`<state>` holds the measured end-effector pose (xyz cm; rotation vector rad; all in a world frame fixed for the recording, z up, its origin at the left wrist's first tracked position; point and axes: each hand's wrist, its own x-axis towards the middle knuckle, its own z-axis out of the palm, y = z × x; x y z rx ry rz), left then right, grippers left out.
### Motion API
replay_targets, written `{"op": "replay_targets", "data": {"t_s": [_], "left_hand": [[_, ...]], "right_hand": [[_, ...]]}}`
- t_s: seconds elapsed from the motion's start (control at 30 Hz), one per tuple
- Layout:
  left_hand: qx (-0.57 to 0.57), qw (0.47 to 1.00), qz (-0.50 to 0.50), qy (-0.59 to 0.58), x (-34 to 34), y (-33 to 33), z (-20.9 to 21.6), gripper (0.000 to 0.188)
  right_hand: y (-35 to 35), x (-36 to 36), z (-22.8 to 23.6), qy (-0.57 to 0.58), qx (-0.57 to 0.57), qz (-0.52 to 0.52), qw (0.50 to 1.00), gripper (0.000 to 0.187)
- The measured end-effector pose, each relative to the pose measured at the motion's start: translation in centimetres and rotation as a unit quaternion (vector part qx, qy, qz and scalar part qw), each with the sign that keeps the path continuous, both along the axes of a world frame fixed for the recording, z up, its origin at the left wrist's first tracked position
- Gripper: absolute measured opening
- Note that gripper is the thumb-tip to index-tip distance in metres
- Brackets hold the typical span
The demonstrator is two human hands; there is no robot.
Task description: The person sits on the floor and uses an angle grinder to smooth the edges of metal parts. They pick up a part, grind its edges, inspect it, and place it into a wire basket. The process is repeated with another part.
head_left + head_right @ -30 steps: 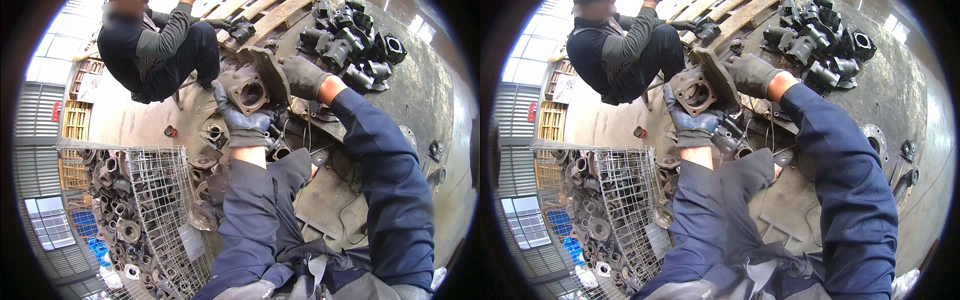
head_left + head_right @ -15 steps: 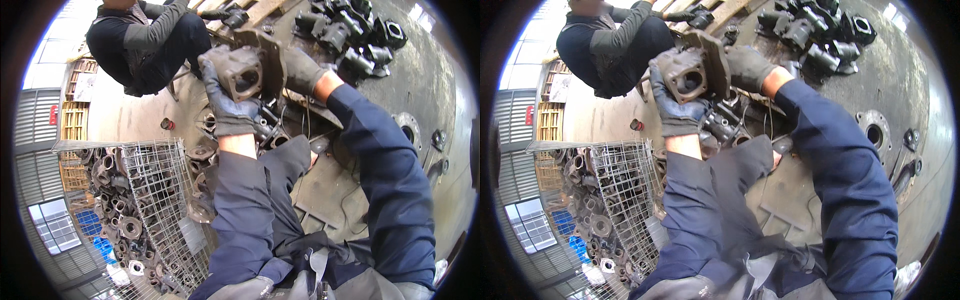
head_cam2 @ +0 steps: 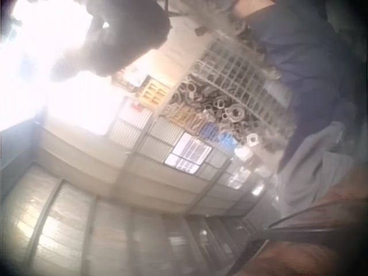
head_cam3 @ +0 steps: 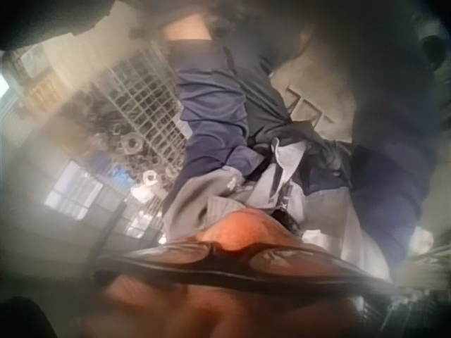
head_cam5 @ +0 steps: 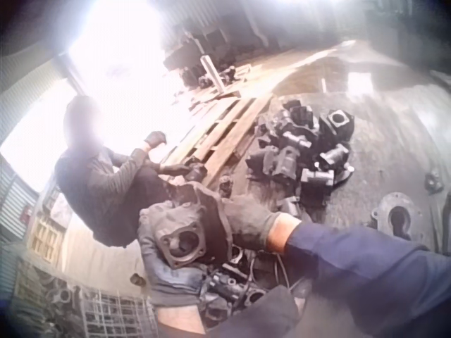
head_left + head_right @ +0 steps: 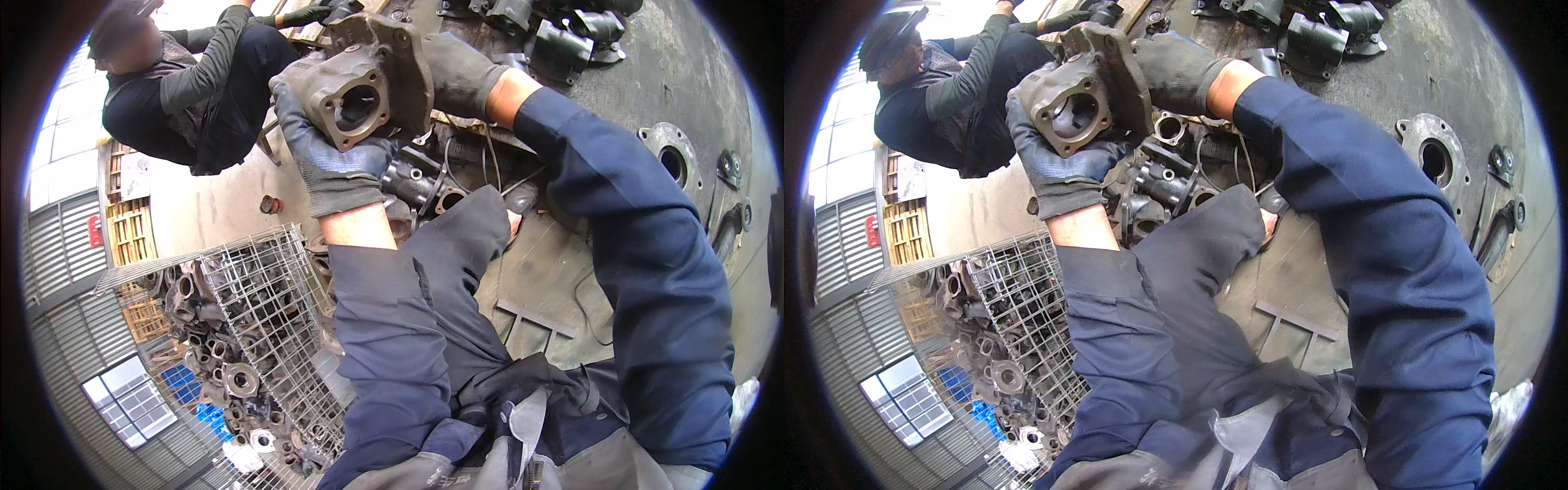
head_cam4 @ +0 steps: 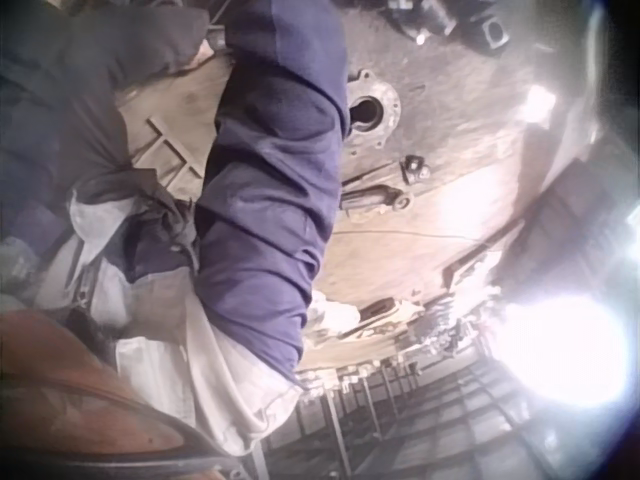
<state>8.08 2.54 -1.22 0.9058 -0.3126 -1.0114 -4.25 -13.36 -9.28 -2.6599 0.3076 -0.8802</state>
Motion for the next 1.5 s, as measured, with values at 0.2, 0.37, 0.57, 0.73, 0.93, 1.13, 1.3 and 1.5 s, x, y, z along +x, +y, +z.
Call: {"op": "replay_targets", "data": {"t_s": [0.2,0.37,0.57,0.73,0.93,1.13,1.3,1.5], "left_hand": [[0.02,1.0,0.005,-0.015,-0.3,-0.9,0.0,0.076],[0.01,1.0,0.0,0.021,-0.7,-1.0,-0.1,0.072],[0.032,0.999,-0.019,0.021,-0.7,-0.9,-0.2,0.075],[0.027,0.995,-0.073,0.069,-0.5,-0.3,0.6,0.075],[0.078,0.997,0.006,0.003,-1.7,-1.1,-0.4,0.081],[0.053,0.995,-0.017,-0.084,-0.5,-1.3,-1.5,0.078],[0.016,1.0,-0.019,0.009,-1.1,-0.8,-1.4,0.075],[0.044,0.997,-0.034,0.044,-2.4,-0.9,-0.9,0.072]], "right_hand": [[-0.2,-0.4,-0.9,0.013,0.025,-0.021,0.999,0.025],[-0.9,-0.3,-1.7,-0.007,0.002,-0.001,1.0,0.025],[-0.6,-0.4,-2.9,-0.018,-0.002,0.0,1.0,0.025],[-0.6,-0.2,-2.8,-0.008,0.025,0.0,1.0,0.025],[-0.9,0.7,-2.9,-0.03,0.043,0.024,0.998,0.026],[-1.5,0.7,-3.3,-0.097,0.067,0.065,0.991,0.03],[-2.3,0.1,-4.2,-0.086,0.055,0.115,0.988,0.034],[-2.6,-0.1,-4.7,-0.124,0.06,0.073,0.988,0.031]]}}
